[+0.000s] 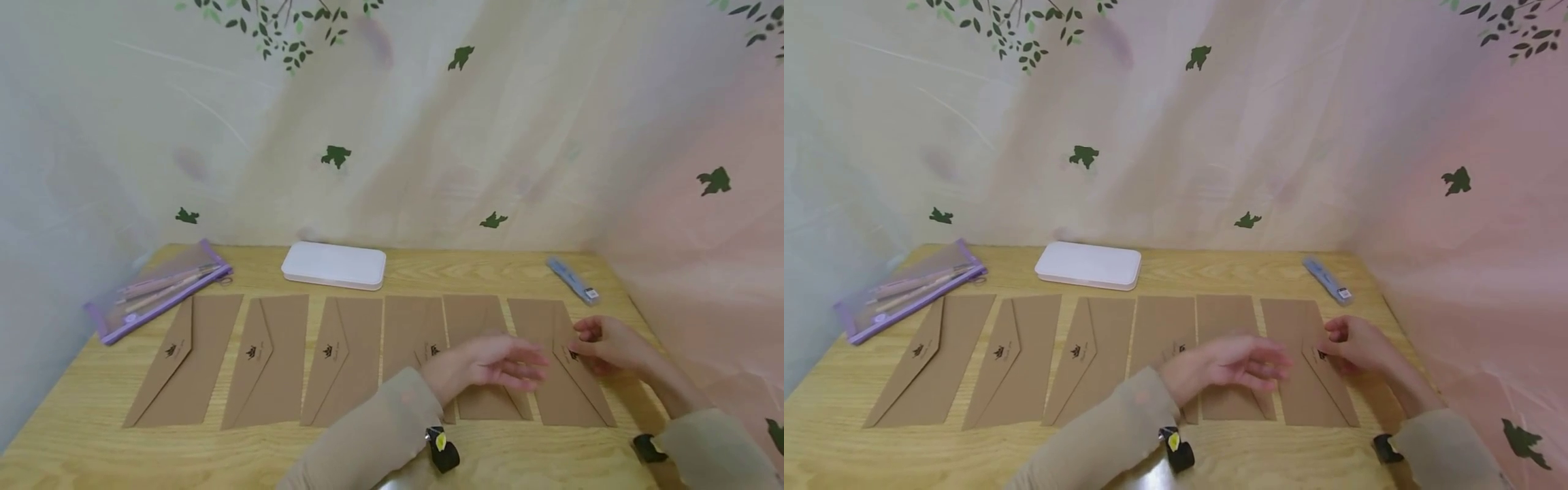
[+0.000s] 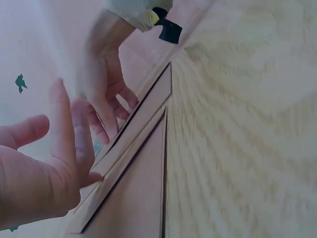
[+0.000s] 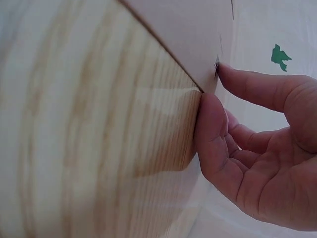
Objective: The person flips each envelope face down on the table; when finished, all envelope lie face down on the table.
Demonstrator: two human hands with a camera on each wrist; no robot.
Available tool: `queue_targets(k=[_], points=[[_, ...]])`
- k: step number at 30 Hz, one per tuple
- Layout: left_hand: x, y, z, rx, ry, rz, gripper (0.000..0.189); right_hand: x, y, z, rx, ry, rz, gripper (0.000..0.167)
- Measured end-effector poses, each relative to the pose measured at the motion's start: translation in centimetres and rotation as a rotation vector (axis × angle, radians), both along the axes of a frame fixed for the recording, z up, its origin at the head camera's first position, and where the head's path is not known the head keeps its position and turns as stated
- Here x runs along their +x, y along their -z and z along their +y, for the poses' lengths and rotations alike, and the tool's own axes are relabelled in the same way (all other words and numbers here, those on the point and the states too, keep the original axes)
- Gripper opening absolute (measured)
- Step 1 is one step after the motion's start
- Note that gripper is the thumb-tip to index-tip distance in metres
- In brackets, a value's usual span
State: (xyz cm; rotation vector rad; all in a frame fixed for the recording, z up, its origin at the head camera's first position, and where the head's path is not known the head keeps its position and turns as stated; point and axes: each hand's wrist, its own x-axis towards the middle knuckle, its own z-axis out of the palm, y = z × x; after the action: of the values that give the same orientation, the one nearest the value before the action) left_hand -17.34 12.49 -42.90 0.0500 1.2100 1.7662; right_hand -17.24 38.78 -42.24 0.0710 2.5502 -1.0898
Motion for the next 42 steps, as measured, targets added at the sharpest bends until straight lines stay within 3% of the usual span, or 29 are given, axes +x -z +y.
queue_targets(k=[4, 8, 19, 29, 35, 42], points=[[0.0, 0.0, 0.2, 0.066, -0.073, -0.086, 0.037, -0.2, 0.0, -0.2, 0.003, 0.001, -0.005, 0.062], [-0.1, 0.3, 0.1, 0.059, -0.102, -0.100, 0.035, -0.4, 0.1, -0.3, 0.008, 0.001, -0.010, 0.063], [-0.8, 0.5, -0.5, -0.004, -0.029, -0.039, 0.034, -0.6, 0.3, -0.4, 0.025, 0.001, 0.002, 0.063], [-0.9, 0.1, -1.1, -0.014, -0.020, -0.025, 0.035, -0.5, 0.4, -0.3, -0.010, -0.006, 0.003, 0.066], [-0.9, 0.0, -1.6, -0.050, -0.004, 0.039, 0.024, -0.3, 0.2, -0.4, -0.047, -0.013, -0.026, 0.070], [-0.9, -0.3, -1.2, -0.006, 0.007, 0.028, 0.019, 0.7, -1.1, 0.1, -0.125, -0.113, -0.094, 0.071]])
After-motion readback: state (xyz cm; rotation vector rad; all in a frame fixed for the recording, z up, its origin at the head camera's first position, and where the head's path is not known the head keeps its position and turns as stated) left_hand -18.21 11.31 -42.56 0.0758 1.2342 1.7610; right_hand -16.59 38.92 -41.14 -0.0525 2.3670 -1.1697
